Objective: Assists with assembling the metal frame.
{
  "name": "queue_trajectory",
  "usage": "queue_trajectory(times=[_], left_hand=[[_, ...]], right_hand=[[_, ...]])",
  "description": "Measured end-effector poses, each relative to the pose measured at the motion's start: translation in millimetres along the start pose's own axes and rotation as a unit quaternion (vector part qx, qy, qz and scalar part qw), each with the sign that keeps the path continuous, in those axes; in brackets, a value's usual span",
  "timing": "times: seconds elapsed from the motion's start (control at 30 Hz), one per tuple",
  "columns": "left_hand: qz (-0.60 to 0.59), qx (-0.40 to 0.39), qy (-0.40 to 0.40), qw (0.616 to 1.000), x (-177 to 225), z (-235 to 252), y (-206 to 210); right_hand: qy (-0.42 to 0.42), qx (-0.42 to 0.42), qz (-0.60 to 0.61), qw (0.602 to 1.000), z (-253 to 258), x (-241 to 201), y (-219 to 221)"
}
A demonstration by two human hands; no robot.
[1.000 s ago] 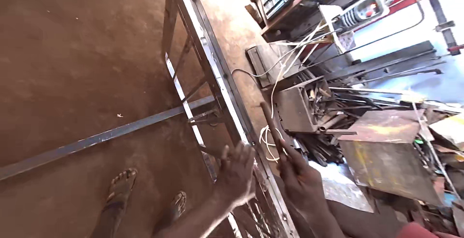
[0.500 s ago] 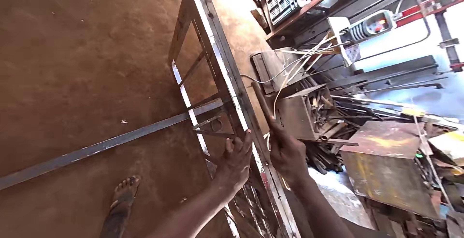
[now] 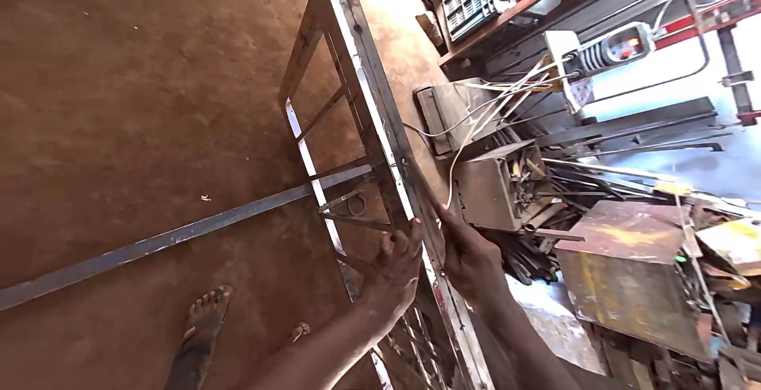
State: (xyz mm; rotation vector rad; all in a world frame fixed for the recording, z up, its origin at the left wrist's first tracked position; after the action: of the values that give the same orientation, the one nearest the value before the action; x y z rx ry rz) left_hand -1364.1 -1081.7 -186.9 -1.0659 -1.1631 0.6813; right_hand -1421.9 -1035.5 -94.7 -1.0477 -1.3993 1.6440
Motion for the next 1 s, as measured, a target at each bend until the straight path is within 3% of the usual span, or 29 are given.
queue_trajectory(times=[0.13,0.23,0.4,0.77,1.0], left_hand=[[0.007,0.001,-0.005,1.000,-0.5,0.5,-1.4],[-0.018,-0.026,0.000,0.999,1.0,1.2,3.4],[-0.006,0.004,-0.009,1.000,-1.0,3.4,4.0],[-0.025,-0.029,0.000,0.999,-1.9,5.3,3.3],[0.001,0.001,-0.005,1.000,-3.1,4.4,1.0]], right_hand=[[-0.008,0.030,0.001,1.000,-0.9,-2.1,-5.6],[-0.002,-0.001,-0.004,1.000,-0.1,1.6,0.5],[-0.012,0.014,-0.025,1.000,-0.3,2.6,-3.6],[-0.044,0.008,-0.037,0.998,4.6,7.3,-15.3],[-0.050,0.011,-0.018,0.999,12.3,2.3,-15.7]])
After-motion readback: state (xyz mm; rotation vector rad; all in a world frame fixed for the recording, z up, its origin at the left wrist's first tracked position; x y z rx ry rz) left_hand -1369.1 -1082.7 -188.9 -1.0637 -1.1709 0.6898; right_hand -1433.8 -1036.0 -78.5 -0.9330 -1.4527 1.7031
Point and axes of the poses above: each hand's wrist, its own z-axis towards the middle knuckle, its own y-axis out of the palm, x = y × z, the point moved 9 cm from there along z, towards the middle knuckle, and after that the axes turned 5 degrees about y, right-handed, at the moved point
